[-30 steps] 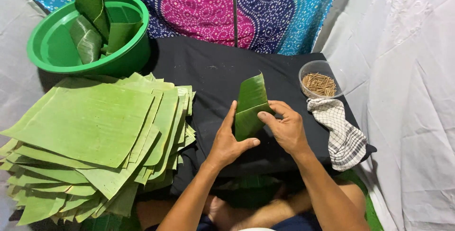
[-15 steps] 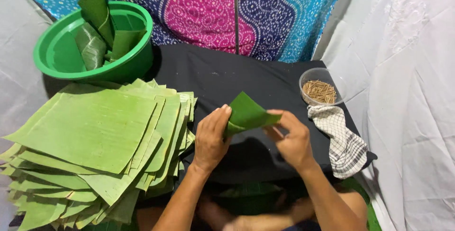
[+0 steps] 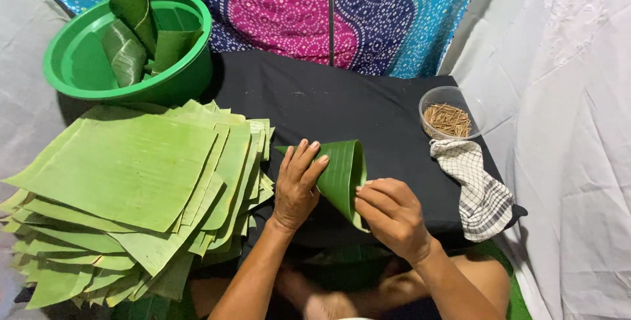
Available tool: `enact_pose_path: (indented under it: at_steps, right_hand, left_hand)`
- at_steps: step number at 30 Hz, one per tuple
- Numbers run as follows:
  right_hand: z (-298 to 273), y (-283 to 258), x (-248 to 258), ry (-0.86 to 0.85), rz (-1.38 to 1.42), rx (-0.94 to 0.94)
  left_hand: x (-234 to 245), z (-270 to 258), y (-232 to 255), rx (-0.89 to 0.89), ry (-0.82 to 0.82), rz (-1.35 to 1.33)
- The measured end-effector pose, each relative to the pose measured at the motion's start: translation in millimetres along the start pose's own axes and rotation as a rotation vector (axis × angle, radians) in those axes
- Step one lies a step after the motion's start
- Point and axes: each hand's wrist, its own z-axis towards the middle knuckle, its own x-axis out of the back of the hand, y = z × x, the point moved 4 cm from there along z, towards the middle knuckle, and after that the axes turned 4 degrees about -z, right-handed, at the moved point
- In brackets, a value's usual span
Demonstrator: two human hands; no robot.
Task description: Clean and fold banana leaves into cone shapes and secure them with small sticks.
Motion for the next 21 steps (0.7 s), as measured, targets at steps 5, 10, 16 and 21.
enact_pose_path:
  at_steps: [5, 10, 16, 21]
  right_hand:
    - [-5.6, -9.8, 0.1, -0.037, 0.042, 0.054]
    - [7.3, -27.7, 5.1, -0.042, 0.062, 0.103]
    - [9.9, -38.9, -0.3, -0.036, 0.105, 0.125]
    - [2.5, -48.8, -11.8, -0.06, 0.049, 0.138]
  left_hand:
    - [11.7, 3.9, 3.8, -0.067, 0.022, -0.082]
    - [12.8, -2.3, 5.8, -0.086, 0.068, -0.298]
    - [4.1, -6.2, 16.4, 0.011, 0.082, -0.479]
    - [-19.0, -27.2, 9.0, 0.181, 0.139, -0.677]
